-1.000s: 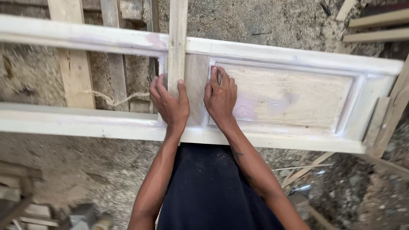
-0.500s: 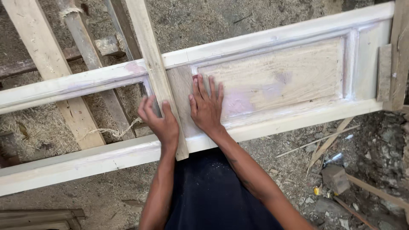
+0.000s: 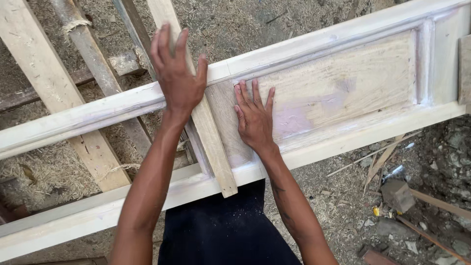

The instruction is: The person sands the surface of a wooden door frame using a sanding block. They move the block back and forth along the edges and flat surfaces to smooth the wood.

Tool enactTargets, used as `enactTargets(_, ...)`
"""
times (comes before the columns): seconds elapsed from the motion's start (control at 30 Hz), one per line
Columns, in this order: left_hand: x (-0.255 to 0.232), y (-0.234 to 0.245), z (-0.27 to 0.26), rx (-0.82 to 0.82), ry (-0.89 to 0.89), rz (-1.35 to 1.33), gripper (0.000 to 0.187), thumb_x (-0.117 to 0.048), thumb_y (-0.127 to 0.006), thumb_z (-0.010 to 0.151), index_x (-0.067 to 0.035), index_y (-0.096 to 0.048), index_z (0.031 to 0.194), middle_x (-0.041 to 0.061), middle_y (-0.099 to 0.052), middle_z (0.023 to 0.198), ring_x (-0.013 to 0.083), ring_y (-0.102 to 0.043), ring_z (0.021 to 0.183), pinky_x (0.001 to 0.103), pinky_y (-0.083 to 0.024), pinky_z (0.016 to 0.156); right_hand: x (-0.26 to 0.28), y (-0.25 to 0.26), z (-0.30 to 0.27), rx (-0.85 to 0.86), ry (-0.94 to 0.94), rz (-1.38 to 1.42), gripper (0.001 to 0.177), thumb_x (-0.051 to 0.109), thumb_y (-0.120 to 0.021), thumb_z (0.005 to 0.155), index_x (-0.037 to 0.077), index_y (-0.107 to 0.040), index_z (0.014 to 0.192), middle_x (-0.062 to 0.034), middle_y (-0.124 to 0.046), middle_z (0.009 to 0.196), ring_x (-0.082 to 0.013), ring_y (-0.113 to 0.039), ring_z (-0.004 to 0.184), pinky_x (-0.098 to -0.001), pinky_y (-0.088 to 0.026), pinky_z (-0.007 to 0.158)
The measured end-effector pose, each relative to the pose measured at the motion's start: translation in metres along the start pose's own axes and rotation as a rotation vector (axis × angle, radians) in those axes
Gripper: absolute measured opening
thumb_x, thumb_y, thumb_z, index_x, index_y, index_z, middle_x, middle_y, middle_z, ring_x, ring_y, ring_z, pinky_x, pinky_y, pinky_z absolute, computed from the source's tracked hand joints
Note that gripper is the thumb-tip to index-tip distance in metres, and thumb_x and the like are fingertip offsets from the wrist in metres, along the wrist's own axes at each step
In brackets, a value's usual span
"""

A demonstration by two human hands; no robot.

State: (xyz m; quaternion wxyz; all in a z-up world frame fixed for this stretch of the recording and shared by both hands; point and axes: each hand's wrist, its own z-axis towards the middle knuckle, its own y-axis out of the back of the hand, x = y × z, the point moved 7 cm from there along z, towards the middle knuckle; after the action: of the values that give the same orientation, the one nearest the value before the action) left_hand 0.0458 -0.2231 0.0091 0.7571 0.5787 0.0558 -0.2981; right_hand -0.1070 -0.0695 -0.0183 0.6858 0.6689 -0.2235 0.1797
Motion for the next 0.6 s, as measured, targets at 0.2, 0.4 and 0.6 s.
enactTargets(0.2, 0.020, -0.011, -0.011, 0.008, 0.184, -0.200, 0.044, -0.011, -0.076, 0.097, -0.016, -0.064, 0.139, 0.011, -0.038, 0.158, 0.0357, -0.028, 0.151, 0.055, -0.030, 0.129, -0.001, 0.004, -0.013, 0.026, -0.044, -0.025, 0.048, 0.017, -0.055, 0.106, 0.012, -0.049, 0.153, -0.0043, -0.049, 0.158, -0.0289, -0.028, 0.156, -0.0642, 0.001, 0.126)
enactTargets(0.4, 0.020, -0.012, -0.008, 0.002, 0.150, -0.153, 0.043, -0.010, -0.074, 0.098, -0.015, -0.064, 0.139, 0.011, -0.038, 0.161, 0.0336, -0.029, 0.152, 0.056, -0.033, 0.130, 0.001, 0.007, -0.008, 0.024, -0.060, -0.032, 0.049, 0.013, -0.055, 0.105, 0.014, -0.051, 0.154, -0.0035, -0.050, 0.159, -0.0275, -0.031, 0.157, -0.0634, -0.003, 0.128)
enactTargets(0.6, 0.016, -0.013, -0.006, 0.029, 0.143, -0.082, 0.043, -0.012, -0.074, 0.097, -0.014, -0.063, 0.139, 0.014, -0.038, 0.159, 0.0341, -0.029, 0.149, 0.060, -0.035, 0.124, 0.004, 0.005, 0.006, 0.007, -0.016, 0.010, 0.050, 0.011, -0.056, 0.103, 0.014, -0.050, 0.153, -0.0052, -0.050, 0.159, -0.0297, -0.032, 0.156, -0.0632, -0.005, 0.128)
